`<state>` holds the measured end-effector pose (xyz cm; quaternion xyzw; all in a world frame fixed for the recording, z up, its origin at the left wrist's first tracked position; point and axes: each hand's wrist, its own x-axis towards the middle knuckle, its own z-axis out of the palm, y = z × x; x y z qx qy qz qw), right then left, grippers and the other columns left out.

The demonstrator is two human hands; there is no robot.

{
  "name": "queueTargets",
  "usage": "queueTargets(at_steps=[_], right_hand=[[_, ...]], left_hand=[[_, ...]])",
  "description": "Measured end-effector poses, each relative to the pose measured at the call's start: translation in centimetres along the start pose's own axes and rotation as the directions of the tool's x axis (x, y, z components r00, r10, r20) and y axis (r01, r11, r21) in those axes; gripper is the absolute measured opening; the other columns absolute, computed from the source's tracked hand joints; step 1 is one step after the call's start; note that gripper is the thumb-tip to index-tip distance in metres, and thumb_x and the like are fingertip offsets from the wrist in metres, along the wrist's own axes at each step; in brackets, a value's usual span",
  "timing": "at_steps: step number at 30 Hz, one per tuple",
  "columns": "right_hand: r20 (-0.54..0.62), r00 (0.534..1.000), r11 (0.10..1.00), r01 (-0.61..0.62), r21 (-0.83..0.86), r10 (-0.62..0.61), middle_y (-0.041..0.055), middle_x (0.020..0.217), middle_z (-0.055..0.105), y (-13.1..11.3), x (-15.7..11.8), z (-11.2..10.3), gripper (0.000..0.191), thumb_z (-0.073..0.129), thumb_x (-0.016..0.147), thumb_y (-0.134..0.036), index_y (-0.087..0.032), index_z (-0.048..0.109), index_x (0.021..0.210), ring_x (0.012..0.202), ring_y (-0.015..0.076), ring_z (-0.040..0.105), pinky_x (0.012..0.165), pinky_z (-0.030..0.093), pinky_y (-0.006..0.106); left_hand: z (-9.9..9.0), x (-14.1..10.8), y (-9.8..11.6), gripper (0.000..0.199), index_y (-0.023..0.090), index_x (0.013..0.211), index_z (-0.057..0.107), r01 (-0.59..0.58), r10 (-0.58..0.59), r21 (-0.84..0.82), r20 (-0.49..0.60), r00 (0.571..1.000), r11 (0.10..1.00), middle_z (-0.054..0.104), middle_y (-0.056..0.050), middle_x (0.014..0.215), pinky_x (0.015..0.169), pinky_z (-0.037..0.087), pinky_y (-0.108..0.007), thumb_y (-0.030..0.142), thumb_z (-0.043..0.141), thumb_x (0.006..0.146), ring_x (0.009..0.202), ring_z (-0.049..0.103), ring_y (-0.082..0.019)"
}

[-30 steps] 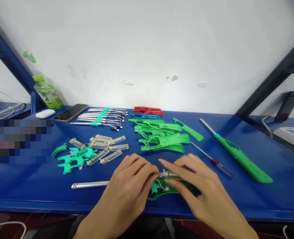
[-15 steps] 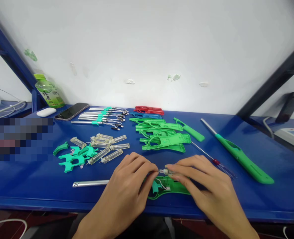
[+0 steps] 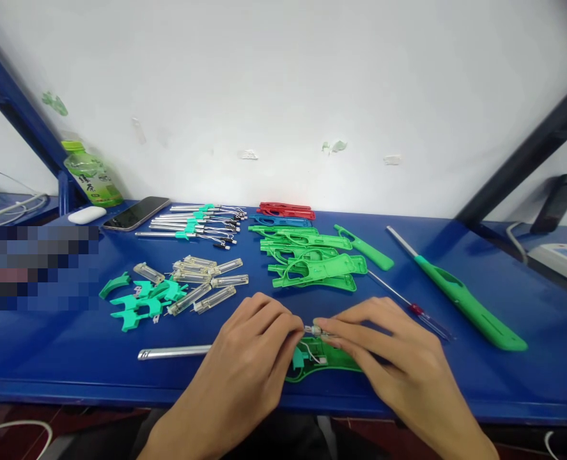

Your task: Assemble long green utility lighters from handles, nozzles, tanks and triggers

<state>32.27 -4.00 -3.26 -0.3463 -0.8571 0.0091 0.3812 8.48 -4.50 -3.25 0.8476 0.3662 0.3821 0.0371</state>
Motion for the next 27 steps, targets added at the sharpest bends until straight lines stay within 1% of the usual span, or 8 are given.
queueTargets(at_steps=[13,17,21,24,27], right_hand=[[0.003,1.000,1.000,-0.010,0.017,0.010,-0.0017,0.104,0.078,-0.31,0.01,-0.11,0.029,0.064,0.108,-0.013,-0.031,0.072,0.129,0.087,0.0145,0.071,0.078,0.051,0.034],[-0.012,0.999,0.999,-0.049,0.022,0.049,-0.0021,0.103,0.076,-0.30,0.01,0.13,0.024,0.065,0.109,-0.017,-0.030,0.072,0.128,0.090,0.0146,0.070,0.083,0.051,0.032],[0.002,0.995,0.995,-0.095,0.023,0.095,-0.0042,0.106,0.077,-0.26,0.16,0.30,0.020,0.067,0.109,-0.021,-0.030,0.069,0.127,0.093,0.0141,0.069,0.087,0.049,0.031],[0.018,0.993,0.992,-0.119,0.029,0.119,-0.0056,0.108,0.078,-0.20,0.15,0.34,0.014,0.067,0.110,-0.024,-0.031,0.067,0.122,0.095,0.0145,0.069,0.090,0.048,0.032],[0.029,0.987,0.987,-0.159,0.009,0.158,-0.0045,0.113,0.076,-0.07,-0.12,0.44,0.012,0.065,0.111,-0.027,-0.033,0.068,0.121,0.101,0.0167,0.067,0.093,0.048,0.033]], left_hand=[[-0.03,-0.01,0.16,0.015,0.018,0.107,0.062,-0.030,0.030,0.005,0.009,1.000,1.000,0.067,-0.003,0.097,0.084,0.052,-0.033,0.005,0.057,0.106,0.090,0.055,-0.019],[0.01,-0.04,0.11,0.015,0.019,0.109,0.062,-0.020,0.020,0.006,0.007,1.000,1.000,0.067,-0.002,0.098,0.086,0.052,-0.034,0.005,0.057,0.107,0.092,0.056,-0.019],[-0.01,-0.14,0.08,0.014,0.019,0.112,0.064,-0.007,0.007,0.019,0.002,1.000,1.000,0.068,-0.003,0.099,0.089,0.051,-0.036,0.007,0.057,0.107,0.094,0.056,-0.019],[-0.08,-0.22,0.25,0.017,0.019,0.118,0.064,-0.006,0.006,0.037,-0.026,1.000,0.999,0.069,-0.003,0.104,0.091,0.050,-0.037,0.007,0.057,0.108,0.097,0.056,-0.020],[-0.32,-0.56,0.57,0.022,0.019,0.122,0.064,0.016,-0.012,0.055,-0.066,0.998,0.998,0.067,-0.004,0.110,0.097,0.048,-0.036,0.005,0.056,0.107,0.102,0.057,-0.018]])
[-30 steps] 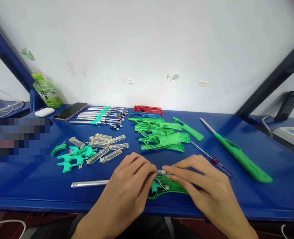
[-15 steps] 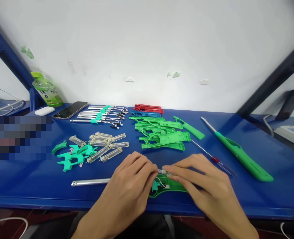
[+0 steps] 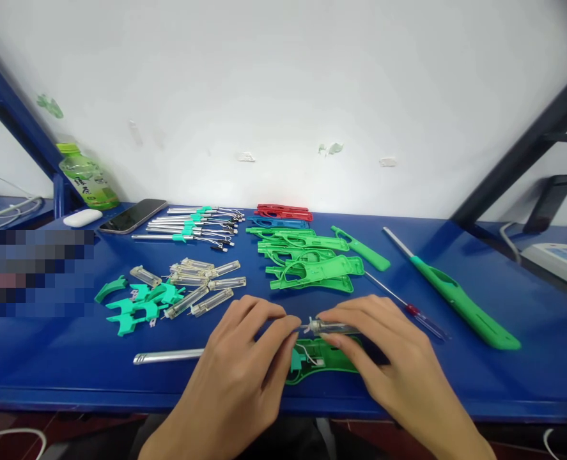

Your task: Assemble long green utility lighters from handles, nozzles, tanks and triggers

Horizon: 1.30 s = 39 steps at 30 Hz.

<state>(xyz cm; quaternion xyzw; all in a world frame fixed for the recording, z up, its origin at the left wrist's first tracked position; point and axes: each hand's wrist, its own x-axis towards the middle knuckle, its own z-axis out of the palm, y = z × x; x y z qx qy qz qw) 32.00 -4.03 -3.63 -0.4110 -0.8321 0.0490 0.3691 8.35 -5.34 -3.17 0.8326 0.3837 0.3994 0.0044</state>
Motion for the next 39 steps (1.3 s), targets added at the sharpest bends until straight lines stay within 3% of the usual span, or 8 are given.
queueTargets(at_steps=[4,11,19,23,31,39], right_hand=[[0.024,0.999,0.998,-0.039,-0.048,0.040,-0.0016,0.119,0.072,0.2,-0.6,0.1,0.014,0.062,0.112,-0.030,-0.035,0.069,0.122,0.109,0.0202,0.064,0.096,0.049,0.037],[0.008,1.000,0.995,-0.017,-0.094,0.017,0.0007,0.114,0.070,0.3,-1.4,0.0,0.019,0.060,0.113,-0.033,-0.037,0.071,0.127,0.101,0.0212,0.064,0.087,0.054,0.038],[0.018,0.999,0.997,-0.040,-0.071,0.041,-0.0007,0.114,0.070,0.4,-2.0,-0.1,0.021,0.059,0.113,-0.033,-0.039,0.071,0.129,0.098,0.0197,0.067,0.089,0.054,0.038],[0.026,0.999,0.998,-0.042,-0.053,0.044,-0.0022,0.113,0.071,0.4,-2.0,-0.1,0.021,0.059,0.113,-0.032,-0.040,0.071,0.128,0.097,0.0176,0.070,0.091,0.053,0.038],[0.038,0.998,0.998,-0.052,-0.042,0.054,-0.0033,0.112,0.072,0.4,-2.0,0.0,0.019,0.060,0.113,-0.033,-0.040,0.072,0.126,0.097,0.0158,0.072,0.094,0.052,0.037],[0.014,0.999,0.998,-0.040,-0.046,0.040,-0.0010,0.109,0.075,0.2,-1.8,-0.1,0.020,0.061,0.112,-0.034,-0.038,0.078,0.123,0.094,0.0170,0.075,0.085,0.058,0.034]], left_hand=[[-0.8,-1.3,0.1,0.027,0.022,0.126,0.064,0.061,-0.062,0.068,0.006,0.998,0.996,0.065,-0.005,0.119,0.104,0.047,-0.033,0.006,0.056,0.106,0.113,0.058,-0.018],[-2.1,-3.6,-0.7,0.028,0.028,0.133,0.064,0.126,-0.134,0.199,0.027,0.991,0.972,0.066,-0.003,0.126,0.107,0.050,-0.032,0.016,0.058,0.108,0.121,0.060,-0.020],[-2.5,-4.3,-1.3,0.023,0.030,0.130,0.068,0.165,-0.172,0.224,0.010,0.985,0.960,0.068,-0.001,0.123,0.103,0.052,-0.029,0.024,0.059,0.110,0.115,0.066,-0.017],[-3.0,-4.3,-1.7,0.018,0.033,0.118,0.074,0.184,-0.180,0.207,-0.038,0.983,0.961,0.071,0.002,0.115,0.097,0.054,-0.023,0.029,0.059,0.110,0.106,0.069,-0.014],[-3.4,-3.5,-1.6,0.029,0.034,0.105,0.081,0.180,-0.170,0.160,-0.080,0.982,0.970,0.076,0.006,0.101,0.084,0.055,-0.011,0.035,0.053,0.114,0.090,0.074,-0.006],[-3.6,-3.1,-1.4,0.030,0.031,0.103,0.082,0.161,-0.157,0.133,-0.039,0.987,0.978,0.077,0.002,0.098,0.075,0.059,-0.015,0.030,0.053,0.113,0.085,0.075,-0.011]])
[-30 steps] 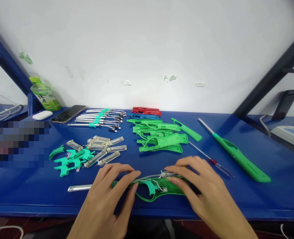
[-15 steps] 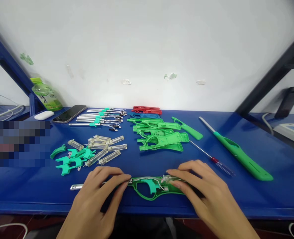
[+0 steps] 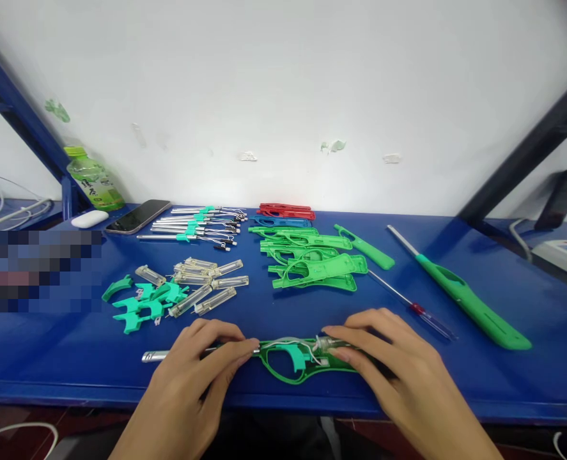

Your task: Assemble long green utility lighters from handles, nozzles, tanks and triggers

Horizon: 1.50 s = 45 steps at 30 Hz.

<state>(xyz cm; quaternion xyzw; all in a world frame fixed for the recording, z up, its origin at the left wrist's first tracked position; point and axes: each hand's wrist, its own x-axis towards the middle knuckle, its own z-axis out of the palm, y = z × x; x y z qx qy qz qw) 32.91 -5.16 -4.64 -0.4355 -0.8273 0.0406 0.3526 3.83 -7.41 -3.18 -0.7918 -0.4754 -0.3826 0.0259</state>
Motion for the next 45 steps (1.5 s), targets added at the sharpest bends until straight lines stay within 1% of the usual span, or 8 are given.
queueTargets(at_steps=[9,15,18,21,25,33,39,45], right_hand=[[0.015,1.000,1.000,0.001,0.012,-0.002,-0.0004,0.109,0.076,-0.1,0.0,-0.1,0.021,0.061,0.112,-0.036,-0.037,0.079,0.122,0.093,0.0167,0.076,0.082,0.061,0.032],[0.006,1.000,1.000,-0.016,0.023,0.016,-0.0013,0.111,0.075,0.0,-0.2,0.0,0.018,0.061,0.112,-0.030,-0.035,0.076,0.121,0.096,0.0166,0.075,0.086,0.059,0.032],[-0.022,0.999,0.999,-0.034,0.020,0.034,-0.0008,0.111,0.075,-0.1,-0.3,0.1,0.018,0.061,0.112,-0.031,-0.034,0.077,0.119,0.098,0.0179,0.074,0.088,0.060,0.033],[-0.026,0.999,0.999,-0.035,0.025,0.036,-0.0006,0.111,0.075,-0.1,-0.3,0.1,0.017,0.061,0.111,-0.031,-0.034,0.077,0.118,0.099,0.0186,0.073,0.087,0.060,0.032],[-0.013,1.000,0.999,-0.019,0.034,0.019,-0.0008,0.111,0.076,-0.1,-0.2,-0.1,0.019,0.061,0.111,-0.028,-0.034,0.077,0.118,0.097,0.0178,0.075,0.086,0.061,0.032],[0.029,1.000,0.999,-0.014,0.048,0.012,0.0022,0.110,0.074,-0.1,-0.1,-0.5,0.024,0.059,0.112,-0.030,-0.035,0.081,0.122,0.094,0.0176,0.076,0.083,0.063,0.030],[0.044,0.999,0.999,-0.009,0.050,0.006,0.0013,0.113,0.074,0.0,-0.4,-0.5,0.037,0.058,0.110,-0.020,-0.039,0.077,0.135,0.097,0.0161,0.075,0.084,0.063,0.029],[0.024,1.000,0.998,0.000,0.057,-0.001,0.0012,0.111,0.075,0.0,-0.2,-0.5,0.038,0.058,0.109,-0.018,-0.038,0.079,0.132,0.095,0.0159,0.076,0.079,0.062,0.027]], left_hand=[[0.1,-0.5,-0.1,0.019,0.031,0.114,0.076,-0.003,0.002,0.011,0.079,0.997,1.000,0.072,-0.001,0.108,0.086,0.060,-0.023,0.022,0.060,0.108,0.101,0.070,-0.016],[0.8,0.2,0.7,0.022,0.027,0.091,0.074,0.069,-0.070,0.011,0.043,0.997,0.998,0.070,-0.001,0.103,0.080,0.060,-0.023,0.028,0.061,0.109,0.087,0.072,-0.014],[0.9,0.3,0.6,0.015,0.032,0.111,0.077,0.116,-0.115,-0.006,0.086,0.990,0.993,0.073,0.000,0.110,0.081,0.062,-0.022,0.035,0.062,0.109,0.093,0.075,-0.015],[1.0,0.3,0.5,0.026,0.037,0.128,0.074,0.115,-0.106,-0.052,0.147,0.983,0.992,0.073,0.001,0.115,0.084,0.063,-0.025,0.030,0.057,0.111,0.099,0.074,-0.017],[1.3,-0.1,0.6,0.037,0.040,0.127,0.075,0.098,-0.074,-0.117,0.194,0.978,0.988,0.071,0.000,0.115,0.083,0.060,-0.028,0.020,0.049,0.112,0.099,0.069,-0.018],[1.6,-0.2,0.4,0.036,0.038,0.126,0.074,0.106,-0.072,-0.162,0.204,0.976,0.981,0.069,0.000,0.113,0.083,0.058,-0.030,0.018,0.048,0.112,0.099,0.065,-0.018],[1.6,0.0,0.9,0.036,0.036,0.125,0.072,0.116,-0.089,-0.111,0.225,0.970,0.987,0.069,0.000,0.114,0.086,0.058,-0.033,0.016,0.045,0.112,0.103,0.063,-0.020],[1.5,-0.1,0.9,0.038,0.030,0.128,0.072,0.033,-0.019,-0.064,0.217,0.976,0.997,0.068,-0.005,0.117,0.085,0.062,-0.032,0.010,0.046,0.109,0.107,0.064,-0.021]])
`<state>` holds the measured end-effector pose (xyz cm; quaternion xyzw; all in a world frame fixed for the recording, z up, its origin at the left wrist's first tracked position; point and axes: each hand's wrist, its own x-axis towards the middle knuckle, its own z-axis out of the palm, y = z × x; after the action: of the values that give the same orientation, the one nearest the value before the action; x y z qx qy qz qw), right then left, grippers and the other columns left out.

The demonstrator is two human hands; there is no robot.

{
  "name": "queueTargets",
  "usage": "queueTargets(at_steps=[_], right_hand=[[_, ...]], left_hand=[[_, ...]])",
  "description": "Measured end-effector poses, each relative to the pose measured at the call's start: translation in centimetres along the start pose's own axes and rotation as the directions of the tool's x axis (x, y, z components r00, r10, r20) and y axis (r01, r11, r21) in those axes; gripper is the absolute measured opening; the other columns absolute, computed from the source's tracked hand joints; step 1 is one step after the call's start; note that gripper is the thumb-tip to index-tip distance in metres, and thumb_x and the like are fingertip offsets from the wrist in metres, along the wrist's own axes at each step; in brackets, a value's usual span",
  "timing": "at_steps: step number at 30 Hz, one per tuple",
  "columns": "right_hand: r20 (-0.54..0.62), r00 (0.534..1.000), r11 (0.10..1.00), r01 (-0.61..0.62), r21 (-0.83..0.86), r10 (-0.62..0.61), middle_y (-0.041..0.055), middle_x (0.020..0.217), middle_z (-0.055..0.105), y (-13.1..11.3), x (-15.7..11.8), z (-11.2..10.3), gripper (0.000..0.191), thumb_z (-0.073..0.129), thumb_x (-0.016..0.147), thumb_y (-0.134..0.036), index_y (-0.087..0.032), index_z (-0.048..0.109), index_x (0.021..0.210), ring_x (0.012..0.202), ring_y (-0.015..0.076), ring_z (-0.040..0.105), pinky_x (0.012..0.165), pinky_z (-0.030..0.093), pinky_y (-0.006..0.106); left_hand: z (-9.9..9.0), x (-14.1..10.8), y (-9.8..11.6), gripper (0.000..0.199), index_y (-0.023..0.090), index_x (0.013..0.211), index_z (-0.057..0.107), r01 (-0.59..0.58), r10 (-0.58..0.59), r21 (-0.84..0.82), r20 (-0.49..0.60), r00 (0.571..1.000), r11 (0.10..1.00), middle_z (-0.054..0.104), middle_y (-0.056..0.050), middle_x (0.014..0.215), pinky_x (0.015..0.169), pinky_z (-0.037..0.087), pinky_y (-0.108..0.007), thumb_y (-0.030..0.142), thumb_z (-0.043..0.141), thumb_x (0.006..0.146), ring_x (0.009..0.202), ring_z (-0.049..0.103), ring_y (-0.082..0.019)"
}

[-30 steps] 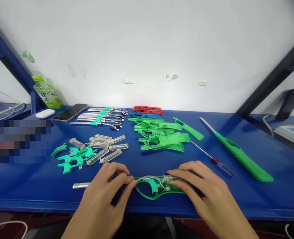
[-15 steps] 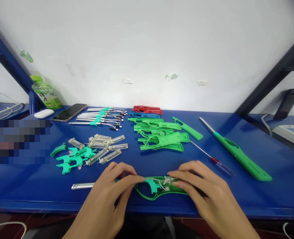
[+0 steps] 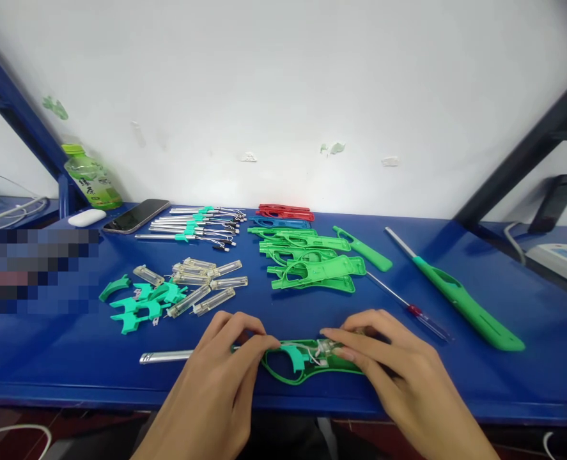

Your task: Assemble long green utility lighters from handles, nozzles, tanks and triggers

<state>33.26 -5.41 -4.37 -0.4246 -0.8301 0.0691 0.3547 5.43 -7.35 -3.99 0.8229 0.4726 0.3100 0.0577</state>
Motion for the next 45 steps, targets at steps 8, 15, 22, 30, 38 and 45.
queueTargets(at_steps=[8,15,22,30,38,45], right_hand=[[-0.039,0.999,1.000,-0.014,0.012,0.015,0.0003,0.110,0.074,-0.2,0.2,0.0,0.034,0.059,0.109,-0.018,-0.039,0.080,0.125,0.096,0.0153,0.074,0.079,0.061,0.025],[-0.058,0.998,1.000,-0.013,-0.010,0.012,0.0007,0.110,0.074,-0.2,0.2,0.0,0.032,0.061,0.108,-0.018,-0.037,0.081,0.123,0.096,0.0157,0.073,0.078,0.060,0.025],[-0.049,0.999,1.000,0.018,-0.016,-0.019,0.0015,0.110,0.073,-0.1,0.3,0.0,0.034,0.061,0.107,-0.013,-0.034,0.080,0.126,0.097,0.0152,0.072,0.078,0.060,0.023],[-0.040,0.998,0.999,0.042,-0.008,-0.042,0.0025,0.116,0.068,0.2,-0.1,0.1,0.039,0.058,0.108,-0.010,-0.034,0.075,0.134,0.102,0.0132,0.070,0.082,0.060,0.019],[-0.011,1.000,0.999,0.023,-0.044,-0.023,0.0013,0.116,0.071,0.2,-0.1,0.1,0.037,0.059,0.109,-0.014,-0.038,0.075,0.132,0.101,0.0167,0.069,0.080,0.059,0.026],[0.014,1.000,0.999,0.023,-0.040,-0.023,0.0003,0.114,0.072,0.2,-0.1,-0.1,0.035,0.058,0.110,-0.017,-0.040,0.075,0.130,0.096,0.0166,0.070,0.080,0.058,0.029]], left_hand=[[0.1,0.0,-0.1,0.042,0.033,0.137,0.067,-0.019,0.019,0.012,0.018,1.000,1.000,0.067,-0.004,0.120,0.087,0.063,-0.032,0.010,0.047,0.108,0.101,0.069,-0.018],[0.0,0.5,0.5,0.044,0.031,0.130,0.069,-0.061,0.061,0.045,-0.007,0.998,0.997,0.068,-0.003,0.115,0.082,0.062,-0.032,0.004,0.044,0.105,0.093,0.067,-0.018],[0.2,0.2,0.4,0.050,0.028,0.130,0.067,-0.061,0.059,0.139,0.018,0.998,0.988,0.068,-0.006,0.119,0.081,0.061,-0.036,-0.002,0.041,0.099,0.095,0.063,-0.023],[1.2,-0.1,0.5,0.067,0.032,0.138,0.062,-0.027,0.016,0.147,0.076,0.997,0.989,0.062,-0.006,0.126,0.087,0.058,-0.042,-0.009,0.039,0.091,0.101,0.057,-0.024],[1.4,-0.2,1.0,0.069,0.033,0.137,0.061,0.019,-0.031,0.126,0.088,0.996,0.992,0.061,-0.005,0.130,0.092,0.054,-0.043,-0.011,0.038,0.089,0.107,0.054,-0.026],[1.9,-0.3,0.4,0.061,0.031,0.136,0.057,0.014,-0.015,0.013,0.075,0.997,1.000,0.061,-0.005,0.131,0.096,0.052,-0.045,-0.008,0.036,0.095,0.115,0.050,-0.027]])
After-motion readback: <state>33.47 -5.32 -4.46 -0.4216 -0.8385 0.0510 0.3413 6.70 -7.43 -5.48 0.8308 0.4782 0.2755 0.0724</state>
